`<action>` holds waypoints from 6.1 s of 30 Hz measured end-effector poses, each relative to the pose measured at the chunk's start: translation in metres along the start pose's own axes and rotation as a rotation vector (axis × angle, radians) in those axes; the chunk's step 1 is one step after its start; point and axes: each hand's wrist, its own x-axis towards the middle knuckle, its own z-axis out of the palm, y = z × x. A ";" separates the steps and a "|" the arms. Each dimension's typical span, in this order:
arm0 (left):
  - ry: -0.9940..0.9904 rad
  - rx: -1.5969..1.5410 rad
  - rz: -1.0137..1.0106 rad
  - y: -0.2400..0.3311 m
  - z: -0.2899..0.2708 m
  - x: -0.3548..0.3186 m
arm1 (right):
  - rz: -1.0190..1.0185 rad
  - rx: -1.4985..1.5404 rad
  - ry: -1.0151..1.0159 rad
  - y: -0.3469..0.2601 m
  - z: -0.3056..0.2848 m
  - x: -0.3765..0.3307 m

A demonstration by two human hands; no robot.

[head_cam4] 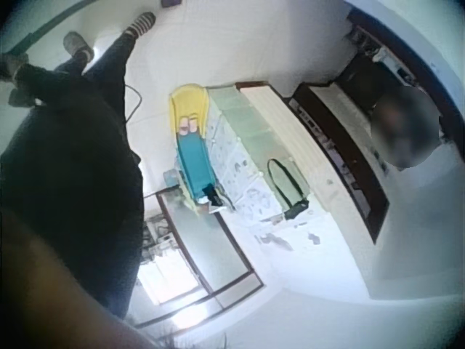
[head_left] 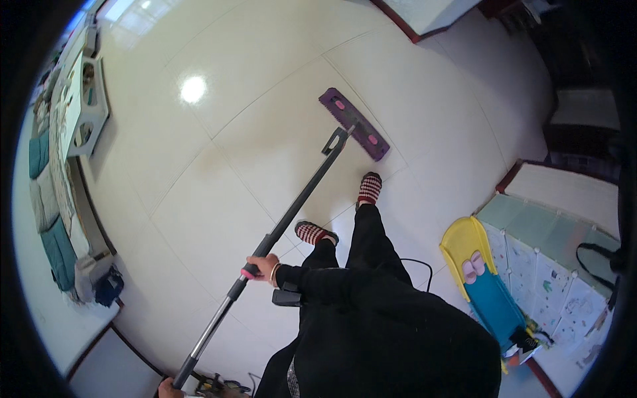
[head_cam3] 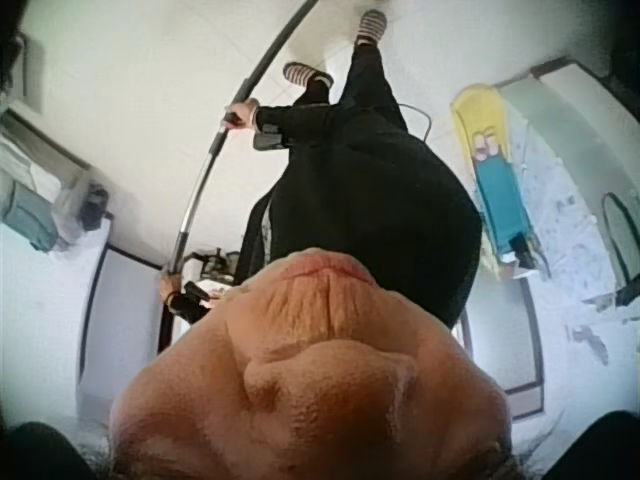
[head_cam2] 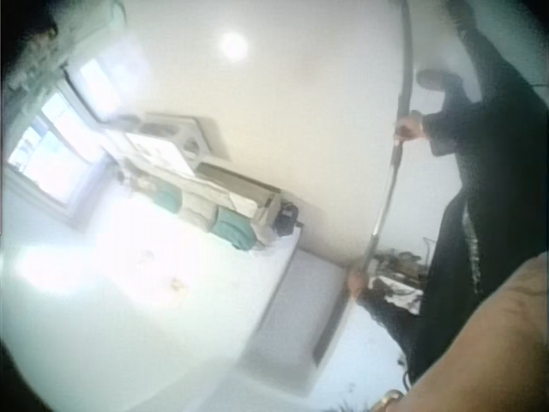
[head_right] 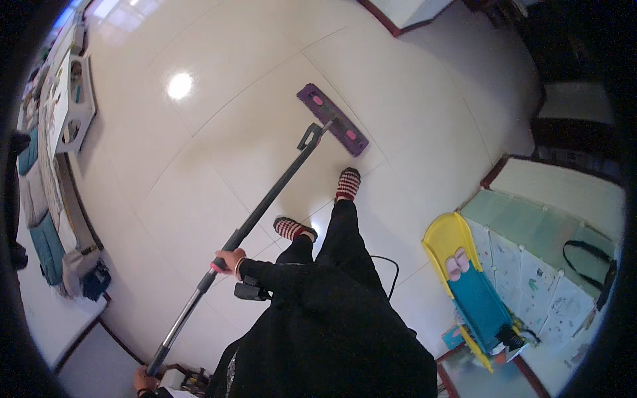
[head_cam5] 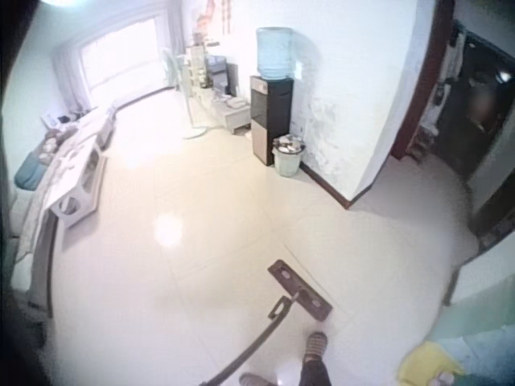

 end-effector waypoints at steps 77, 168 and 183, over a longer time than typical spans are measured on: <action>-0.700 -0.977 0.906 1.475 -0.748 -0.198 | -1.064 0.317 0.328 -1.288 -0.591 -0.483; 0.069 -0.078 0.299 1.337 -0.662 -0.463 | -0.236 0.348 -0.160 -1.099 -0.727 -0.614; -0.077 -0.072 0.806 1.742 -0.754 -0.485 | -0.712 0.291 0.276 -1.449 -0.979 -0.693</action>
